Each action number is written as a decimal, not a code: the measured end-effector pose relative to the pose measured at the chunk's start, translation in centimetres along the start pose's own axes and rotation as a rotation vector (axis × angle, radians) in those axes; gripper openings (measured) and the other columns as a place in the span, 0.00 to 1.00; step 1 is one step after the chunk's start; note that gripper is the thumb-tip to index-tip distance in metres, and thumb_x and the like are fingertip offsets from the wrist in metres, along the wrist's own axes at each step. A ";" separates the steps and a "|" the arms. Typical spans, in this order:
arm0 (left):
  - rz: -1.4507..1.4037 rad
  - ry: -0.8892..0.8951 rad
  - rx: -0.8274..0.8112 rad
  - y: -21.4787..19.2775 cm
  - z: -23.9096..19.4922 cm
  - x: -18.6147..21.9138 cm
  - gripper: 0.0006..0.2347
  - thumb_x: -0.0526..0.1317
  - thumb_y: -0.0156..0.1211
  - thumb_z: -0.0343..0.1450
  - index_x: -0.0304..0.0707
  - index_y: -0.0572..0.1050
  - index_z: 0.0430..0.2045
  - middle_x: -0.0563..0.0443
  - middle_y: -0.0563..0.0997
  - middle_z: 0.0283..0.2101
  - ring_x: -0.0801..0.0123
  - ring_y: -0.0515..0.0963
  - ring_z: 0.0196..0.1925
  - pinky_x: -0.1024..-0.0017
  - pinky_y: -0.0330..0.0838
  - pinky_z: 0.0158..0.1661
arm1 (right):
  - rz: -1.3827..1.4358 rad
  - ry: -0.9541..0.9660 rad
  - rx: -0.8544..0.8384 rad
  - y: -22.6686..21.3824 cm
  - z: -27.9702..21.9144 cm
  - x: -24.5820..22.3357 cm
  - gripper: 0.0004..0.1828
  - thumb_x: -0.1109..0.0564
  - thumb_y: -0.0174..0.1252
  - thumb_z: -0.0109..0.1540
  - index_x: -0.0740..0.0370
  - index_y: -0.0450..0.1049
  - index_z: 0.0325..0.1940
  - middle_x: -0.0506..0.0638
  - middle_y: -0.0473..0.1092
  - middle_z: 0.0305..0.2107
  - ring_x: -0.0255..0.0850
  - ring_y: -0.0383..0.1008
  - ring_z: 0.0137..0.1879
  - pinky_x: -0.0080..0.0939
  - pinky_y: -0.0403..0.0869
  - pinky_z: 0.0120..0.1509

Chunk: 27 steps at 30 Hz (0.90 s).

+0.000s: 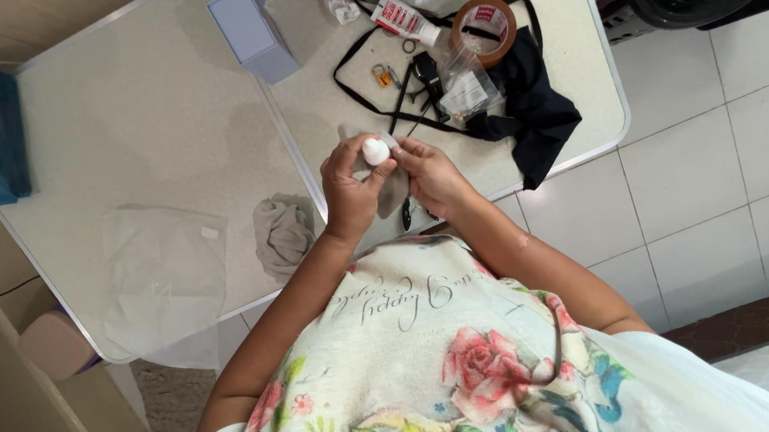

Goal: The person cleans various items including a white cable, a perfume bottle, a wristwatch, and a tube of cream with a white cloth.

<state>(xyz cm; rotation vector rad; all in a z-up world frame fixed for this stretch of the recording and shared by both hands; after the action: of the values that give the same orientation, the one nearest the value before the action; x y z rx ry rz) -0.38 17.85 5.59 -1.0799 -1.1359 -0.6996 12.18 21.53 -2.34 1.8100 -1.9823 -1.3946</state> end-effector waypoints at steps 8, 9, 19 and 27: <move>0.411 0.308 0.078 0.3 0.3 2.9 0.17 0.41 0.73 0.66 0.43 0.74 0.47 0.53 0.81 0.47 0.59 0.79 0.54 0.55 0.60 0.58 | -0.210 -0.083 -0.025 -2.8 1.9 -0.3 0.11 0.60 0.58 0.69 0.69 0.72 0.53 0.51 0.74 0.43 0.35 0.76 0.46 0.36 0.76 0.51; 0.401 0.276 0.115 -0.2 0.4 2.5 0.17 0.40 0.72 0.67 0.43 0.74 0.47 0.53 0.81 0.48 0.60 0.79 0.53 0.56 0.62 0.59 | -0.238 -0.106 -0.005 -3.2 2.1 -0.4 0.11 0.59 0.58 0.68 0.68 0.72 0.52 0.51 0.75 0.42 0.35 0.76 0.45 0.36 0.76 0.50; -0.126 -0.064 0.200 -0.4 1.3 -1.6 0.20 0.35 0.64 0.74 0.32 0.66 0.60 0.50 0.72 0.50 0.74 0.77 0.52 0.76 0.78 0.48 | -1.212 -0.331 0.102 -7.2 7.4 -0.7 0.25 0.57 0.66 0.61 0.66 0.71 0.61 0.53 0.75 0.47 0.42 0.77 0.51 0.40 0.74 0.55; -0.297 -0.279 0.135 4.5 2.1 -4.4 0.16 0.33 0.69 0.70 0.32 0.70 0.50 0.49 0.76 0.49 0.69 0.81 0.49 0.73 0.79 0.47 | -1.069 -0.411 -0.209 -1.0 1.0 -8.3 0.35 0.58 0.70 0.58 0.62 0.65 0.67 0.55 0.68 0.54 0.43 0.74 0.58 0.43 0.76 0.57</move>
<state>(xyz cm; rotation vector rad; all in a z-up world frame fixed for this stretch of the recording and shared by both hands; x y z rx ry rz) 1.46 21.05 0.09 -0.9216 -1.5832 -0.7040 14.66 29.14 0.36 2.7692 -0.7951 -2.2415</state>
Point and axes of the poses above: each hand's wrist, its own z-axis towards the middle knuckle, its own y-axis out of the palm, x = y × z, the point moved 8 cm from there along z, towards the middle knuckle
